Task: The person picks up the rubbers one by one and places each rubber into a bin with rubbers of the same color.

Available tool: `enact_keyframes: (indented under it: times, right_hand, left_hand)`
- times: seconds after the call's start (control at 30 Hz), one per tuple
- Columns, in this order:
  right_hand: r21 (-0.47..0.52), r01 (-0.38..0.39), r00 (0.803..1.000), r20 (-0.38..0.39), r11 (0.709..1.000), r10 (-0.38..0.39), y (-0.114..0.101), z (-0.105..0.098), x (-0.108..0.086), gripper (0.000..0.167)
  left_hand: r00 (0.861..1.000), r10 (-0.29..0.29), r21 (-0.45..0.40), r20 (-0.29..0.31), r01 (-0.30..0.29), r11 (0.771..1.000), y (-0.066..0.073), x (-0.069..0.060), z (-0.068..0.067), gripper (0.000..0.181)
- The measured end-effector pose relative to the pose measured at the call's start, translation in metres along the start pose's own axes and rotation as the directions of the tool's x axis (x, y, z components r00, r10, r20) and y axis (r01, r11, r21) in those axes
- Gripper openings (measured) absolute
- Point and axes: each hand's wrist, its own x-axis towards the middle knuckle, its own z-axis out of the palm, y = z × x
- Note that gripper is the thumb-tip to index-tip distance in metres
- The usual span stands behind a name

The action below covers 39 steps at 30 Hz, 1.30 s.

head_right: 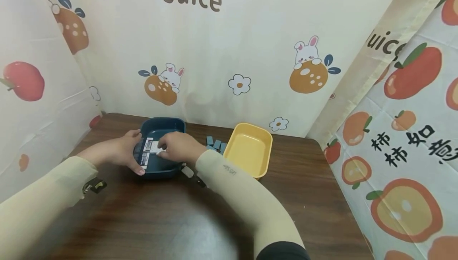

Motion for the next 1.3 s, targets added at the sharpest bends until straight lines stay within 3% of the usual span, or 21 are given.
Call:
enact_keyframes:
  times: [0.2, 0.47, 0.73, 0.93, 1.07, 1.17, 1.3]
  right_hand:
    - [0.102, -0.075, 0.995, -0.054, 0.992, 0.081, 0.029, -0.019, -0.024, 0.029]
    - [0.140, -0.186, 0.982, 0.035, 0.972, 0.183, 0.060, -0.019, -0.040, 0.024]
    - [0.121, -0.097, 0.978, 0.196, 0.988, 0.072, 0.064, -0.006, -0.046, 0.038]
    - [0.094, -0.087, 0.977, 0.203, 0.992, 0.067, 0.058, 0.013, -0.047, 0.028]
    - [0.066, -0.139, 0.973, 0.197, 0.988, 0.123, 0.055, 0.022, -0.049, 0.034]
    - [0.027, -0.135, 0.974, 0.185, 0.990, 0.128, 0.053, 0.026, -0.050, 0.034]
    - [-0.002, -0.102, 0.979, 0.177, 0.995, 0.101, 0.053, 0.024, -0.052, 0.018]
  left_hand:
    - [1.000, -0.028, 0.005, -0.008, 0.028, 1.000, -0.006, -0.001, 0.001, 0.152]
    - [0.999, -0.039, 0.004, -0.008, 0.039, 0.999, -0.007, -0.006, 0.002, 0.155]
    - [0.999, -0.031, 0.009, -0.010, 0.031, 0.999, -0.005, -0.005, 0.002, 0.155]
    - [1.000, -0.025, 0.015, -0.004, 0.025, 1.000, -0.003, -0.004, 0.002, 0.155]
    - [1.000, -0.028, 0.019, 0.000, 0.028, 0.999, 0.000, -0.003, 0.002, 0.155]
    - [1.000, -0.027, 0.022, 0.000, 0.027, 0.999, 0.002, -0.003, 0.001, 0.155]
    - [1.000, -0.025, 0.026, 0.000, 0.025, 0.999, 0.004, -0.002, 0.000, 0.155]
